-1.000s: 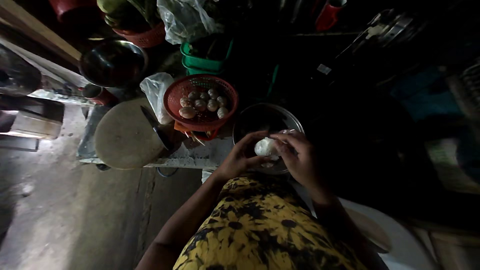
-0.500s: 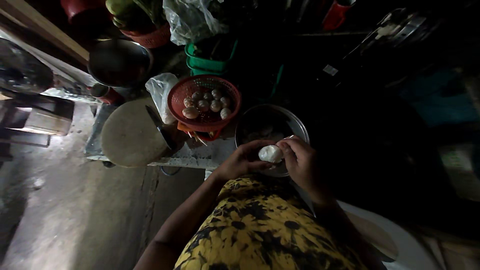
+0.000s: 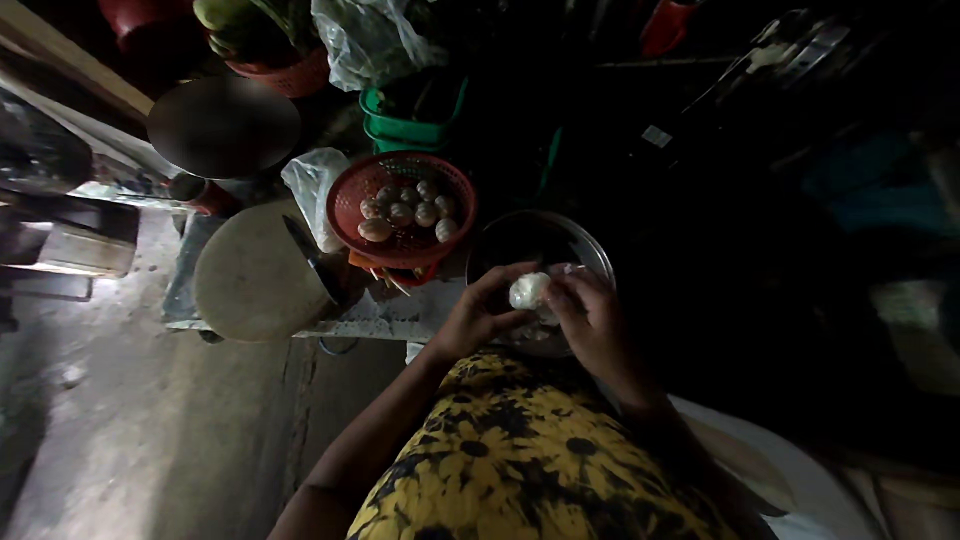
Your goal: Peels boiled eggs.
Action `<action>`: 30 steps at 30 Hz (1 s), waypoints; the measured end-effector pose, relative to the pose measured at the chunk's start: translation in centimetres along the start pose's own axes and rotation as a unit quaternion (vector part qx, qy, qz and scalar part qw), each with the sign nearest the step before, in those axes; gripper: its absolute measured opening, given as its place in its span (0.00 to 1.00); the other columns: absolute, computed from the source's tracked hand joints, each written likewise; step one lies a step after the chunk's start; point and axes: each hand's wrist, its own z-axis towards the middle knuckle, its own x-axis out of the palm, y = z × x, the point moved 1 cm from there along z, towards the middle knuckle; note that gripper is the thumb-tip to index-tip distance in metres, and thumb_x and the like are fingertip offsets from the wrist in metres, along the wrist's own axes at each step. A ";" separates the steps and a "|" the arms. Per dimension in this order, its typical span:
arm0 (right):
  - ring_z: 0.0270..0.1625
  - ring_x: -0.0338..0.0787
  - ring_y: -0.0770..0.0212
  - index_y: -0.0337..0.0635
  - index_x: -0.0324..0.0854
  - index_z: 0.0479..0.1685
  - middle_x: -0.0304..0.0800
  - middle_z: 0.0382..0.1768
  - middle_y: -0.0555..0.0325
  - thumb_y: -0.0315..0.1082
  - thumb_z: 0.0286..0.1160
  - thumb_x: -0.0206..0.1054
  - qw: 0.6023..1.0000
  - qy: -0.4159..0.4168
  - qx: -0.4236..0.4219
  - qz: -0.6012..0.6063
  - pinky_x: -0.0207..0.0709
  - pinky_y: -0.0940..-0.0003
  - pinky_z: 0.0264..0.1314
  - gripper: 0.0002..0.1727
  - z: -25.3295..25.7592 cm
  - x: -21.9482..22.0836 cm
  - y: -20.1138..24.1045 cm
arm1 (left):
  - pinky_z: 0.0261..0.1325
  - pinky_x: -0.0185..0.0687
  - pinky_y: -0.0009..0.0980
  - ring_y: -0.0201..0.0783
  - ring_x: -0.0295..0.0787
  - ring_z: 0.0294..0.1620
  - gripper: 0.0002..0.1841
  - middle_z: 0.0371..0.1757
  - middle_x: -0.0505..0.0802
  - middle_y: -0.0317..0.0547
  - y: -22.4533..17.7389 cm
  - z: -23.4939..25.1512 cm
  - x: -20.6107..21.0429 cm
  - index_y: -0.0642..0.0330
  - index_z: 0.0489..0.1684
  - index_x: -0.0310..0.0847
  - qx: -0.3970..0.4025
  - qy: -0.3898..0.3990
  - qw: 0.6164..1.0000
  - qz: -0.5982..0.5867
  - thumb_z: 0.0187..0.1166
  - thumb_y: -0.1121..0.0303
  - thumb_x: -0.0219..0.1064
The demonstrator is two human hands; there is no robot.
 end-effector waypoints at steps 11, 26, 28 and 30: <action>0.63 0.84 0.38 0.25 0.86 0.43 0.89 0.54 0.35 0.28 0.81 0.54 0.985 -0.112 -0.097 -0.093 0.76 0.47 0.69 0.16 0.0 2.4 -1.1 | 0.64 0.88 0.32 0.33 0.91 0.57 0.30 0.63 0.91 0.51 0.7 -0.3 0.5 0.71 0.81 0.68 -0.018 -0.005 1.000 -0.010 0.78 0.75 0.71; 0.65 0.84 0.49 0.35 0.88 0.54 0.87 0.59 0.43 0.48 0.87 0.56 0.999 -0.002 0.040 0.027 0.77 0.50 0.69 0.24 -0.3 0.5 0.2 | 0.63 0.89 0.33 0.34 0.92 0.54 0.30 0.59 0.91 0.50 0.0 0.1 0.9 0.71 0.77 0.70 0.010 -0.053 0.998 0.016 0.73 0.76 0.75; 0.65 0.85 0.47 0.33 0.87 0.55 0.88 0.58 0.41 0.45 0.89 0.53 0.999 -0.012 0.030 0.014 0.77 0.50 0.70 0.24 -0.3 1.1 0.2 | 0.61 0.89 0.32 0.33 0.92 0.52 0.31 0.57 0.92 0.51 0.0 0.0 1.1 0.72 0.76 0.71 0.017 -0.075 0.996 0.048 0.73 0.74 0.76; 0.64 0.85 0.44 0.30 0.87 0.54 0.88 0.58 0.39 0.42 0.88 0.52 0.999 -0.023 0.026 0.004 0.78 0.49 0.68 0.23 -0.3 1.4 0.2 | 0.60 0.89 0.30 0.32 0.92 0.51 0.30 0.57 0.92 0.51 0.1 -0.1 1.2 0.73 0.76 0.72 0.022 -0.085 0.993 0.078 0.73 0.73 0.76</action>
